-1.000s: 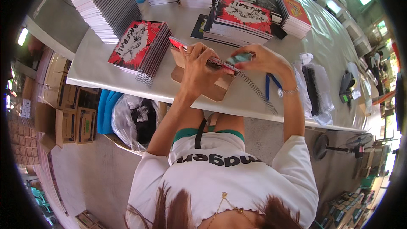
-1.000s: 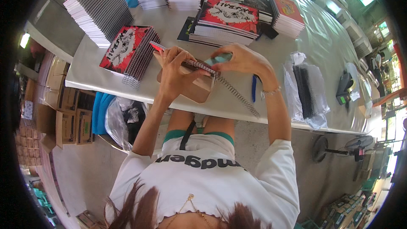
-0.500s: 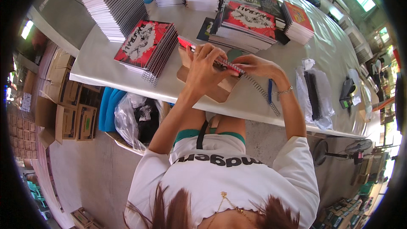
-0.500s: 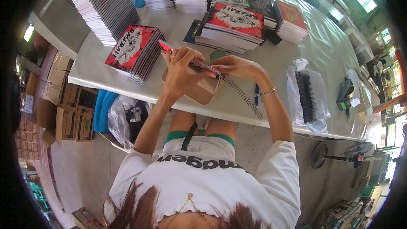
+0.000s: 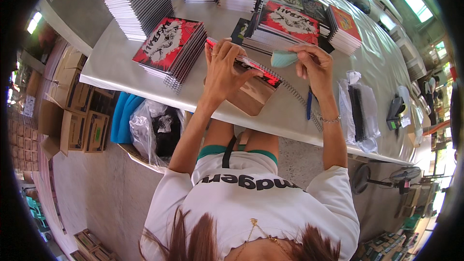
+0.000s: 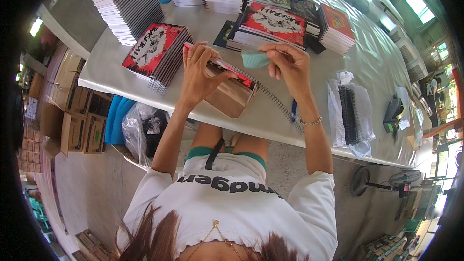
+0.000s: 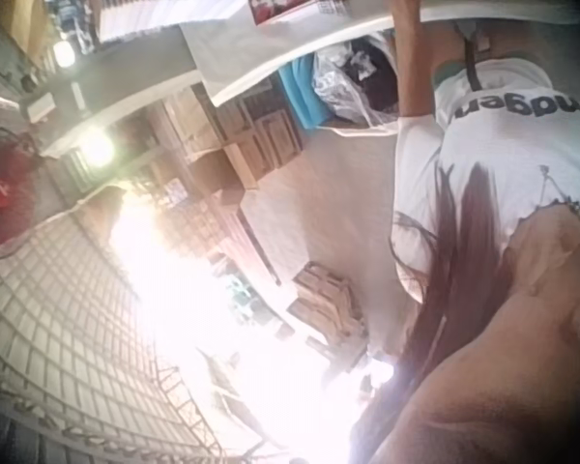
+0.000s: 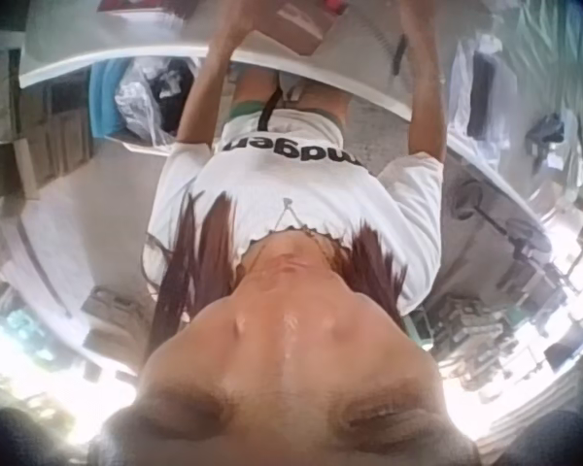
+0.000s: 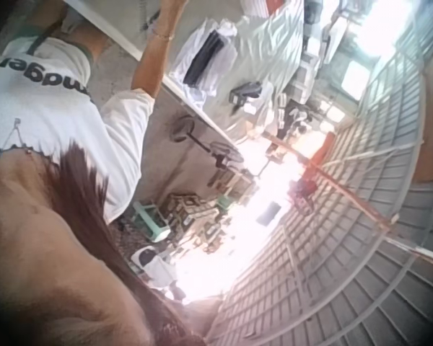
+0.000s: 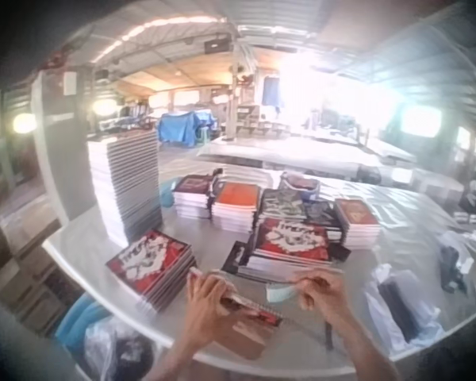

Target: The person assembles notebooks by threading a spiral coil through prepunched holes, using a pair of pliers to cut and secure the ends of the wire.

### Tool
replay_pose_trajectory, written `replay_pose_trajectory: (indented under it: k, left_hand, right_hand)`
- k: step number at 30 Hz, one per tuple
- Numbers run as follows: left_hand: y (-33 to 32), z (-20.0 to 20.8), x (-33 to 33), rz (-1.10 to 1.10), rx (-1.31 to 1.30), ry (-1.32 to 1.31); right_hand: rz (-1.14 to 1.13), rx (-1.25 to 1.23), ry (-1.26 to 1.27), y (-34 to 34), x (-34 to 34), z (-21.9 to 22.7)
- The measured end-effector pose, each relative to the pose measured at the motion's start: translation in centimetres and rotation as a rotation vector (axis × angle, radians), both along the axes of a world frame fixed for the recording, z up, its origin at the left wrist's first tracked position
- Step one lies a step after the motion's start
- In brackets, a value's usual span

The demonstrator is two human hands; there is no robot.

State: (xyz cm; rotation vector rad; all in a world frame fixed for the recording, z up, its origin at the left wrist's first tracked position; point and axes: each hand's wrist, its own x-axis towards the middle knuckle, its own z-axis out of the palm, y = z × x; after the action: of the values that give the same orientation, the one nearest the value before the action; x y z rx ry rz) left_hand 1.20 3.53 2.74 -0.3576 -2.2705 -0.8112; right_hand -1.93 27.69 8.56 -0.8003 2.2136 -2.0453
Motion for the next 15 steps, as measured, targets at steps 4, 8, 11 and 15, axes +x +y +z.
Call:
replay_pose_trajectory:
  k: [4,8,11,15]
  left_hand:
    - [-0.1,0.4,-0.3,-0.053,0.013,-0.046]
    - [-0.1,0.5,-0.5,-0.031,0.028,-0.032]
    - [-0.3,0.6,0.0,-0.045,-0.005,0.072]
    - [-0.1,1.1,0.1,-0.053,0.046,0.041]
  right_hand:
    - [0.039,0.303,0.383,-1.5,-0.6,-2.5]
    - [-0.093,-0.045,0.073,0.1,-0.9,-0.8]
    - [0.069,0.134,0.160,-1.6,0.7,-0.1]
    - [-0.004,0.126,0.207,-0.9,0.1,-0.9]
